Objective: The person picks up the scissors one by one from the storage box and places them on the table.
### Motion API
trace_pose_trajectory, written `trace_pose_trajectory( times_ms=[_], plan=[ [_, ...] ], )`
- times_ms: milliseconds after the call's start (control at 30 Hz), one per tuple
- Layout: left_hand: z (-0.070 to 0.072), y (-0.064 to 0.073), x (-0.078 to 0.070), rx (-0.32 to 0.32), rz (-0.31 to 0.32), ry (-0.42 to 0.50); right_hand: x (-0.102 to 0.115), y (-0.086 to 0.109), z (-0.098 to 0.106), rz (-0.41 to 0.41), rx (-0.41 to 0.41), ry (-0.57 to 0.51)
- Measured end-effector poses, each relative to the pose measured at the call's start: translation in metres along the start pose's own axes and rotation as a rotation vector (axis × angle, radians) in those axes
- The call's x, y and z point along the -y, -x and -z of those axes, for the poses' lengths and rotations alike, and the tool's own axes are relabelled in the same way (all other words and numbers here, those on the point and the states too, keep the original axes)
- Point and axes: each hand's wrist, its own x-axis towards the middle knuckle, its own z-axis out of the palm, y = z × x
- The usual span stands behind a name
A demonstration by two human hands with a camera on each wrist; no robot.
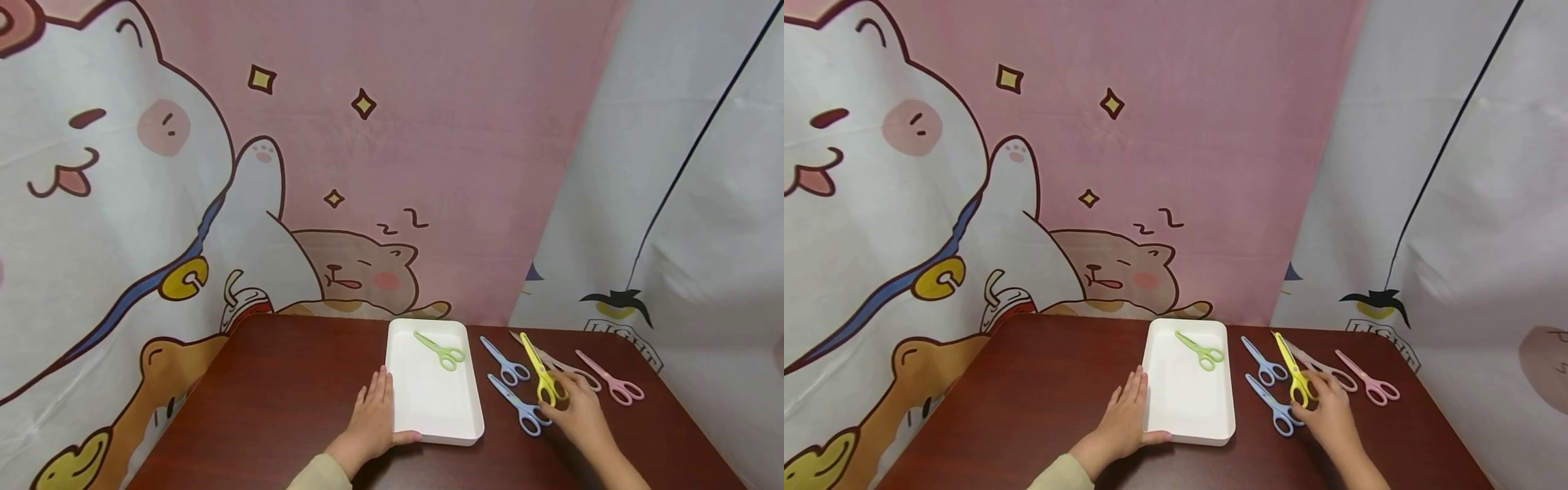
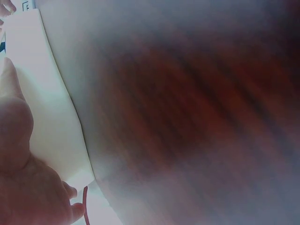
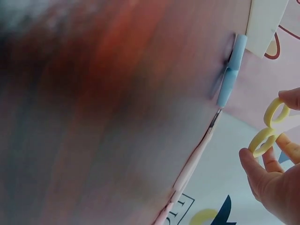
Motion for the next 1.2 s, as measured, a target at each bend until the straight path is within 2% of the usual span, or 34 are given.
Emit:
trace_pose_trajectory(
  times_ms=[200, 933, 1200],
  plan=[
    [0.001, 0.001, 0.000, 0.011, 0.002, 0.000, -0.007, 0.002, 0.004, -0.021, 0.021, 0.008],
    [-0.002, -0.001, 0.001, 0.000, -0.004, -0.007, -0.024, 0.003, 0.018, 0.017, 0.043, 0.090],
    [-0.003, -0.001, 0.001, -0.011, -0.008, -0.012, -0.028, 0.002, 0.026, -0.044, 0.183, 0.158]
  ],
)
